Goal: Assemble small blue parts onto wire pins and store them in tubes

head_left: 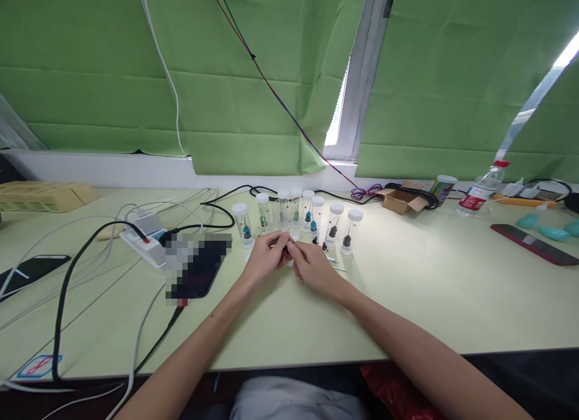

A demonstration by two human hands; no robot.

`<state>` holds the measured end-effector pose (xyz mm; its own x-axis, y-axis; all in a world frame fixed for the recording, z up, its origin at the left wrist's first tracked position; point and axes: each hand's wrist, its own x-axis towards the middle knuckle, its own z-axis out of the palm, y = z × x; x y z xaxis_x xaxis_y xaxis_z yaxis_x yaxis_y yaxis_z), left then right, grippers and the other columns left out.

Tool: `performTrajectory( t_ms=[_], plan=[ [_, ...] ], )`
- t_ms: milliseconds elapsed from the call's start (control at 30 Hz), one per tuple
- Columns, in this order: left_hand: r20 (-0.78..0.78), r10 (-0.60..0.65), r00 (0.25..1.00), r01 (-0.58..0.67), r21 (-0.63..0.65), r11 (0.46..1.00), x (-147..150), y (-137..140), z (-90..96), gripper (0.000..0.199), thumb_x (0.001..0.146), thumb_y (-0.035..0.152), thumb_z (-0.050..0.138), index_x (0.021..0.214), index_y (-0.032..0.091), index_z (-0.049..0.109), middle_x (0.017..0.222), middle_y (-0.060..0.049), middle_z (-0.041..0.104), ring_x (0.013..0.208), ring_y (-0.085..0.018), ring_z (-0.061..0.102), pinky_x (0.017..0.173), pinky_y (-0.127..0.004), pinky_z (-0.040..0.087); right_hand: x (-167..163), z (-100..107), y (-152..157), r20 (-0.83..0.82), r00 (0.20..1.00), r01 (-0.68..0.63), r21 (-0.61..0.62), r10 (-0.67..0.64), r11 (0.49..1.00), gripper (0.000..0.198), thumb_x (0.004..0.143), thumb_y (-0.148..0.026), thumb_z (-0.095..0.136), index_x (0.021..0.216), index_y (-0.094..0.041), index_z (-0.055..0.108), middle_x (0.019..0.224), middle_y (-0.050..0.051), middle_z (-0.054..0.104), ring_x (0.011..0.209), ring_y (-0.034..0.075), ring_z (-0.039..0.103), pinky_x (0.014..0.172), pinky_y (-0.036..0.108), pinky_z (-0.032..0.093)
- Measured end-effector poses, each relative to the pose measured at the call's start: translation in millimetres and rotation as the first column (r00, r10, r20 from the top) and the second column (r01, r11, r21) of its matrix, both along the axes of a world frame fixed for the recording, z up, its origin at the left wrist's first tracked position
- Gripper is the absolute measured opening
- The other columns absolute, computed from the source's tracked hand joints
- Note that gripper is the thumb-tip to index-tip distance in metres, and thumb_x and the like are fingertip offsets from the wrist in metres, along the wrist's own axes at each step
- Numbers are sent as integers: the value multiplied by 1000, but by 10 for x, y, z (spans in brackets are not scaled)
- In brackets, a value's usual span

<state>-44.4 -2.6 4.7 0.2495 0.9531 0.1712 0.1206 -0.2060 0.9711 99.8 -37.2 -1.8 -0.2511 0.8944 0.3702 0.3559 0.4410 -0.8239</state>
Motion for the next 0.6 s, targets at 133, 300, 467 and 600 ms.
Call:
performTrajectory(
  t_ms=[133, 300, 467, 600],
  plan=[
    [-23, -23, 999, 24, 7, 1000, -5, 4, -3, 39, 85, 54, 55, 71, 18, 60, 55, 2, 52, 44, -9, 45, 44, -22, 34, 0, -6, -5, -11, 999, -32, -13, 32, 999, 46, 101, -41, 31, 67, -21, 56, 49, -3, 51, 47, 14, 49, 59, 27, 40],
    [-48, -45, 998, 45, -3, 999, -4, -8, 19, 39, 86, 53, 53, 71, 18, 59, 54, 1, 52, 44, -10, 46, 43, -22, 34, 3, -24, -3, -3, 998, -61, -40, 61, 997, 49, 102, -41, 29, 67, -21, 57, 48, -3, 52, 48, 14, 51, 61, 26, 41],
    [-60, -52, 997, 52, -3, 999, 1, -29, 42, 40, 87, 53, 52, 70, 18, 59, 53, 1, 51, 45, -10, 46, 43, -22, 34, 5, -37, -4, 0, 998, -60, -45, 60, 997, 54, 102, -44, 28, 59, -22, 54, 48, -2, 53, 50, 14, 53, 64, 27, 42],
    [-70, -52, 996, 52, 5, 999, -4, -27, 28, 41, 87, 55, 51, 71, 17, 59, 54, 1, 52, 45, -10, 46, 43, -22, 34, 7, -36, -7, 3, 998, -62, -39, 62, 997, 57, 102, -45, 28, 57, -22, 53, 48, -1, 52, 51, 15, 54, 65, 28, 43]
  ],
)
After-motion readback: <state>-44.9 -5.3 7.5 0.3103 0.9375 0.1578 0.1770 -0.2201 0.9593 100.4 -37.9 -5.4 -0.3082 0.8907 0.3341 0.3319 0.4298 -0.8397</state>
